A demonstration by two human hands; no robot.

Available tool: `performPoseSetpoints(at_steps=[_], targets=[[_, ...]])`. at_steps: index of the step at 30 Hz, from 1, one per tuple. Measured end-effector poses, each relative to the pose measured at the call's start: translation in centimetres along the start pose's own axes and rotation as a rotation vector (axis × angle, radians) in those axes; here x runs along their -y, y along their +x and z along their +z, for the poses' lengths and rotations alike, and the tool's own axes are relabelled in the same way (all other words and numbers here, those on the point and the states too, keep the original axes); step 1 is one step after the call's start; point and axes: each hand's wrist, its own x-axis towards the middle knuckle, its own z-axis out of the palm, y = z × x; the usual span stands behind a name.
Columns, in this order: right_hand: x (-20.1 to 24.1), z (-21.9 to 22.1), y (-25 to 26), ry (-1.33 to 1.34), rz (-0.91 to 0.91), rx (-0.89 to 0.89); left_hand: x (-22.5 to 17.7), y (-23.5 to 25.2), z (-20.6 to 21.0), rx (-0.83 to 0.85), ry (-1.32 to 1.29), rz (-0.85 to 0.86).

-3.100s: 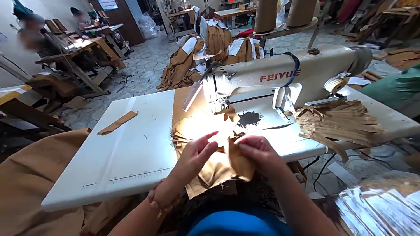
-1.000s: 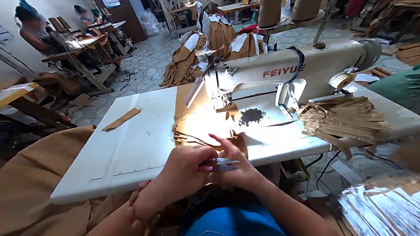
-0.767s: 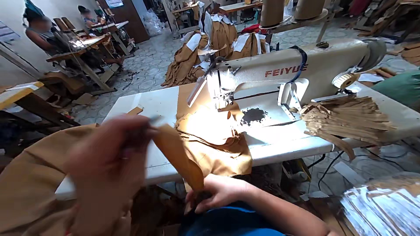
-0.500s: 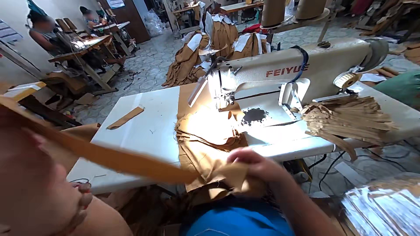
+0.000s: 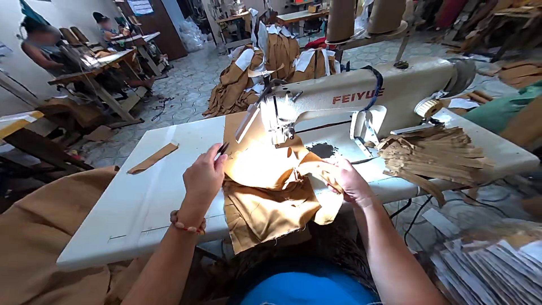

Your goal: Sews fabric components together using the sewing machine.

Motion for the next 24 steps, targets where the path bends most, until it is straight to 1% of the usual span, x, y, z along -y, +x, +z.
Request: performPoseSetpoints(at_steps=[2, 5, 7, 9, 11, 14, 16, 18, 20, 22, 24], targets=[[0.3, 0.1, -0.1, 0.024, 0.004, -0.006, -2.5, -1.3, -0.9, -0.091, 0.002, 0.244], [0.7, 0.2, -0.4, 0.047, -0.004, -0.002, -6.1, -3.1, -1.6, -0.132, 0.031, 0.521], [0.7, 0.2, -0.5, 0.044, -0.011, -0.007, -7.8, -3.7, -1.1, -0.140, 0.063, 0.622], [1.0, 0.3, -0.7, 0.054, -0.005, -0.016, -8.6, -3.5, -0.5, -0.128, 0.103, 0.655], [1.2, 0.3, -0.9, 0.066, -0.003, -0.029, -8.5, -2.7, -0.3, -0.104, 0.134, 0.622], [1.1, 0.1, -0.9, 0.080, -0.016, -0.047, -6.7, -1.4, -0.9, -0.038, 0.182, 0.479], [0.9, -0.1, -0.8, 0.090, -0.016, -0.048, -4.6, -0.6, -1.1, -0.055, 0.181, 0.407], [0.6, -0.2, -0.6, 0.085, -0.014, -0.049, -1.8, 0.5, -0.6, -0.104, 0.171, 0.373], [0.2, -0.1, -0.4, 0.055, -0.007, -0.048, 1.2, 1.3, 0.6, -0.091, 0.173, 0.301], [0.0, 0.1, -0.3, 0.040, -0.005, -0.059, 3.6, 1.7, 1.4, -0.010, 0.198, 0.144], [-0.1, 0.2, -0.3, 0.033, -0.007, -0.077, 4.5, 1.8, 1.2, 0.060, 0.235, -0.064]])
